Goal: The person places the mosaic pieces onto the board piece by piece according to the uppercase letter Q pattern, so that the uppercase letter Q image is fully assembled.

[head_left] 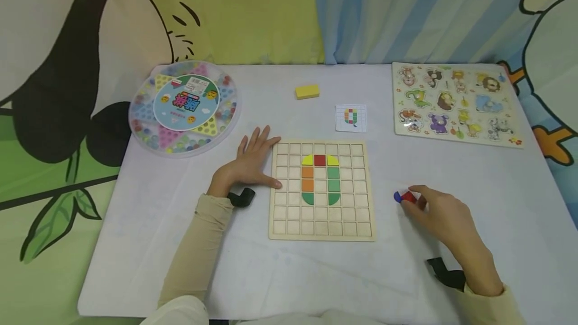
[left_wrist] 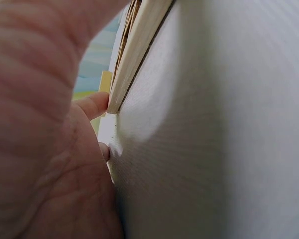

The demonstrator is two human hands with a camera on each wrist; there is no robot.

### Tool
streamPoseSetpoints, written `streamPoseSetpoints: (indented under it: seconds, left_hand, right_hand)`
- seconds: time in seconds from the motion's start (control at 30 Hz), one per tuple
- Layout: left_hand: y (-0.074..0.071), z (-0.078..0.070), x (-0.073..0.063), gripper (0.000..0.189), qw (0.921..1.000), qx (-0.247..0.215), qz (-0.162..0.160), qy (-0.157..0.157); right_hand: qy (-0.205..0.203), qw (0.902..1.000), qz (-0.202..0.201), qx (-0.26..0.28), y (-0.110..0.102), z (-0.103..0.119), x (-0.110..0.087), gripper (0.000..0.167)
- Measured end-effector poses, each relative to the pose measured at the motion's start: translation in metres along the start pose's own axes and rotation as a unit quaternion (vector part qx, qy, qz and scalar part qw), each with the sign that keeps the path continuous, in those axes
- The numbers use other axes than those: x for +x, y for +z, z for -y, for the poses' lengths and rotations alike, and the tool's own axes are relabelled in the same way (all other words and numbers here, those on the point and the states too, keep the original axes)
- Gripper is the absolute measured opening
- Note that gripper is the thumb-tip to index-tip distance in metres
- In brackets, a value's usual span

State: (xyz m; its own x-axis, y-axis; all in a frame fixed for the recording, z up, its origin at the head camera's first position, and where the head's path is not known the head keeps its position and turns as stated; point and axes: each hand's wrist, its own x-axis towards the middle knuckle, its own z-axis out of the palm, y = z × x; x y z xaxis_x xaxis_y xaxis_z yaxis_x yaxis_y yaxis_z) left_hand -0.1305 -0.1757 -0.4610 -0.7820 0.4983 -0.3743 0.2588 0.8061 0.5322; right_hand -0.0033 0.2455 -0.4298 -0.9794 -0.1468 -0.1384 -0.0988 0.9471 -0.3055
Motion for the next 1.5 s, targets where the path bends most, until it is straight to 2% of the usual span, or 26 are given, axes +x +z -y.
streamPoseSetpoints:
  seconds: [0.17,0.5,0.67,0.9,1.0,1.27,1.5]
  left_hand:
    - [-0.001,0.000,-0.001,0.123,1.0000,-0.001,0.002,0.001]
    - [-0.001,-0.002,-0.002,0.123,0.9999,-0.008,-0.001,0.007]
    - [0.000,-0.001,-0.001,0.123,1.0000,-0.003,-0.002,0.007]
    - [0.001,0.000,0.000,0.123,1.0000,-0.004,-0.005,0.005]
    - [0.002,0.001,0.000,0.123,1.0000,-0.005,-0.005,0.003]
    - [0.001,0.000,-0.001,0.122,0.9999,-0.010,-0.003,0.004]
    - [0.000,0.000,-0.002,0.121,0.9999,-0.014,-0.004,0.002]
  right_hand:
    - [0.024,0.9996,0.008,-0.012,0.001,-0.011,-0.006,0.042]
    - [0.036,0.9993,0.008,-0.003,0.007,-0.013,-0.003,0.033]
    - [0.050,0.9985,0.025,-0.002,0.009,-0.011,-0.001,0.038]
    - [0.052,0.9985,0.018,-0.002,0.008,-0.006,0.003,0.036]
    - [0.054,0.9982,0.028,0.001,0.006,0.000,0.007,0.037]
    - [0.027,0.9993,0.025,0.002,0.001,0.015,0.014,0.034]
    - [-0.042,0.9990,0.015,0.004,0.002,0.038,0.023,0.030]
